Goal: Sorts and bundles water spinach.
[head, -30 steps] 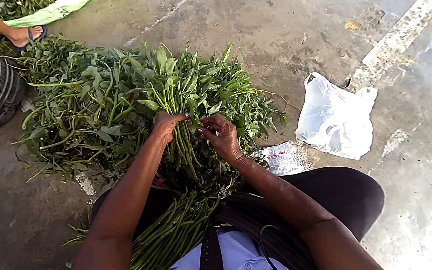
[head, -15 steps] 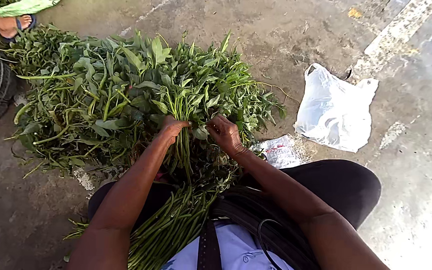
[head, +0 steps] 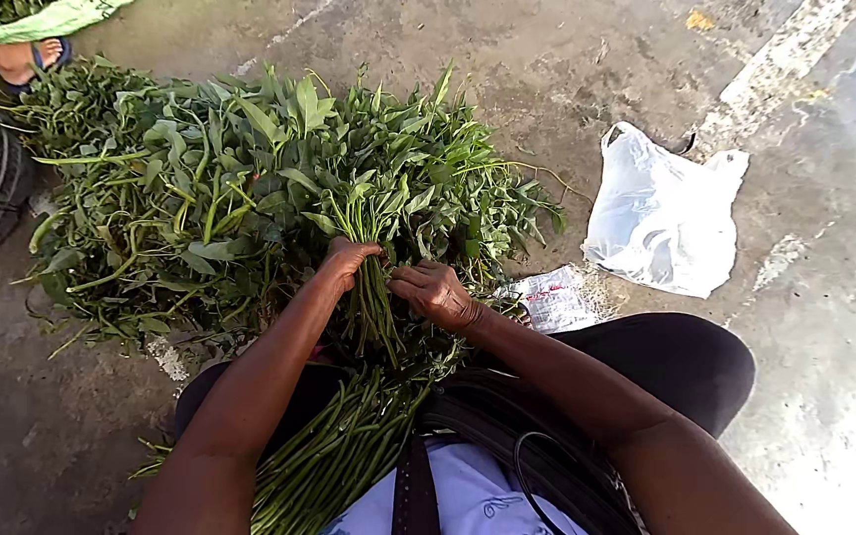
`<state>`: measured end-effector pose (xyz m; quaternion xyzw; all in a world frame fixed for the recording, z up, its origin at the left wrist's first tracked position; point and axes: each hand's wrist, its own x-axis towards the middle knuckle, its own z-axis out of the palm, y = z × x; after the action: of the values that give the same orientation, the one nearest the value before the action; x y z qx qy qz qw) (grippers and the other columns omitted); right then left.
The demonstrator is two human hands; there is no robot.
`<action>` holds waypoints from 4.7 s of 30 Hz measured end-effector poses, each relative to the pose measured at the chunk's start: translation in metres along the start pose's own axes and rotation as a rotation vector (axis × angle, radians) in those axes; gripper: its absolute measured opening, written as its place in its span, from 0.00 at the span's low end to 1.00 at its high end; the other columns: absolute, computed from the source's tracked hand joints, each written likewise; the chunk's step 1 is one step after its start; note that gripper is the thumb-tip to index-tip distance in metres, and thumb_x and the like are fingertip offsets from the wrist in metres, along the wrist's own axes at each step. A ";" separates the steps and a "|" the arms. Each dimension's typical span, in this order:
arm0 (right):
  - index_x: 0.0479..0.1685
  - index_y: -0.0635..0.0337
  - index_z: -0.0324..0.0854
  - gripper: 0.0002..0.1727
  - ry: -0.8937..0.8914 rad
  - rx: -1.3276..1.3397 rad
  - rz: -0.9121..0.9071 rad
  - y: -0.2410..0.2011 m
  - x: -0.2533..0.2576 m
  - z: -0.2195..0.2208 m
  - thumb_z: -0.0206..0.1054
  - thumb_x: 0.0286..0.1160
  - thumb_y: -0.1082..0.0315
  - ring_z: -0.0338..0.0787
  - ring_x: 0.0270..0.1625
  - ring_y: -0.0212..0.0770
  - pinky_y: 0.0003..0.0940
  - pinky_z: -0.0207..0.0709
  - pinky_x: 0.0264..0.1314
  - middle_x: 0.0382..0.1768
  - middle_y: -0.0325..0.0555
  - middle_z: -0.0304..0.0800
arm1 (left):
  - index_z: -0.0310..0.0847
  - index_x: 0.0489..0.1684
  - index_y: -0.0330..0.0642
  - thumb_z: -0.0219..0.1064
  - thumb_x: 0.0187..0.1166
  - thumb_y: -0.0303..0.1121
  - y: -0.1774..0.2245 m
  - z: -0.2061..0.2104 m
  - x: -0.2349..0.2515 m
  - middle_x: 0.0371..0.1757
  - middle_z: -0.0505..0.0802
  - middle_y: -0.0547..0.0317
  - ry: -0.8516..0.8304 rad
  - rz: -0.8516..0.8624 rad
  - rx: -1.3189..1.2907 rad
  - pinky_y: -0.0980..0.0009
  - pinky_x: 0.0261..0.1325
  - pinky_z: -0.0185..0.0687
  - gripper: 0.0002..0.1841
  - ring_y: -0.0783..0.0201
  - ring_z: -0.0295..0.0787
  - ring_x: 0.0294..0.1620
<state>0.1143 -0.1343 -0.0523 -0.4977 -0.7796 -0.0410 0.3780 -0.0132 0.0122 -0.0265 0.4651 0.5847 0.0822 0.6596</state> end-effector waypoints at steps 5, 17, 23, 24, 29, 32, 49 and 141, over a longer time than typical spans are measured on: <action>0.37 0.64 0.92 0.10 0.139 -0.128 0.135 0.031 0.023 -0.026 0.63 0.79 0.77 0.93 0.34 0.48 0.40 0.85 0.33 0.39 0.54 0.95 | 0.73 0.61 0.32 0.70 0.76 0.21 0.013 -0.003 -0.004 0.40 0.93 0.47 -0.081 -0.027 -0.179 0.62 0.34 0.93 0.17 0.57 0.93 0.32; 0.36 0.63 0.92 0.10 0.024 -0.047 -0.036 0.010 0.005 -0.014 0.64 0.75 0.80 0.93 0.33 0.47 0.39 0.82 0.33 0.40 0.53 0.96 | 0.69 0.71 0.32 0.73 0.71 0.21 -0.002 0.008 -0.005 0.53 0.87 0.41 -0.047 -0.031 -0.087 0.57 0.52 0.87 0.28 0.55 0.88 0.48; 0.35 0.61 0.91 0.09 -0.001 -0.063 -0.024 0.012 0.008 -0.022 0.64 0.76 0.78 0.93 0.34 0.47 0.40 0.84 0.35 0.40 0.51 0.95 | 0.69 0.71 0.35 0.74 0.74 0.25 -0.002 0.012 -0.006 0.48 0.91 0.46 -0.123 -0.022 -0.235 0.60 0.50 0.90 0.26 0.58 0.91 0.44; 0.36 0.61 0.91 0.09 -0.036 -0.042 -0.033 0.009 0.004 -0.019 0.65 0.75 0.78 0.92 0.35 0.47 0.40 0.83 0.34 0.40 0.51 0.95 | 0.69 0.72 0.36 0.73 0.75 0.26 0.000 0.011 -0.005 0.50 0.90 0.47 -0.134 -0.002 -0.240 0.60 0.52 0.90 0.27 0.58 0.91 0.46; 0.38 0.61 0.92 0.10 -0.062 -0.005 -0.041 0.004 -0.012 -0.012 0.64 0.74 0.79 0.92 0.36 0.46 0.39 0.83 0.36 0.41 0.51 0.95 | 0.68 0.71 0.35 0.72 0.71 0.18 0.004 0.011 -0.012 0.53 0.88 0.46 -0.172 0.042 -0.184 0.60 0.53 0.89 0.28 0.59 0.90 0.49; 0.37 0.62 0.92 0.10 -0.057 -0.002 -0.045 0.003 -0.011 -0.012 0.64 0.73 0.79 0.93 0.38 0.47 0.40 0.84 0.38 0.42 0.51 0.96 | 0.67 0.74 0.34 0.74 0.71 0.20 -0.003 0.013 -0.010 0.55 0.88 0.44 -0.178 0.026 -0.176 0.59 0.56 0.88 0.30 0.57 0.90 0.51; 0.79 0.56 0.64 0.28 0.212 1.145 1.305 -0.005 0.043 -0.010 0.65 0.85 0.58 0.86 0.47 0.39 0.38 0.83 0.46 0.57 0.48 0.83 | 0.74 0.65 0.33 0.77 0.62 0.13 0.007 0.011 -0.020 0.56 0.89 0.53 -0.168 0.446 -0.159 0.68 0.62 0.85 0.29 0.68 0.88 0.55; 0.36 0.62 0.77 0.08 0.508 0.631 0.969 0.047 0.003 -0.010 0.74 0.69 0.77 0.87 0.30 0.27 0.25 0.84 0.38 0.29 0.38 0.88 | 0.79 0.54 0.35 0.70 0.73 0.16 0.039 -0.017 -0.009 0.41 0.93 0.50 0.057 0.304 -0.474 0.62 0.37 0.93 0.14 0.58 0.93 0.33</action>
<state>0.1568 -0.1132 -0.0584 -0.6337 -0.3262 0.2498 0.6555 -0.0136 0.0364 0.0096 0.3776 0.4912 0.3276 0.7133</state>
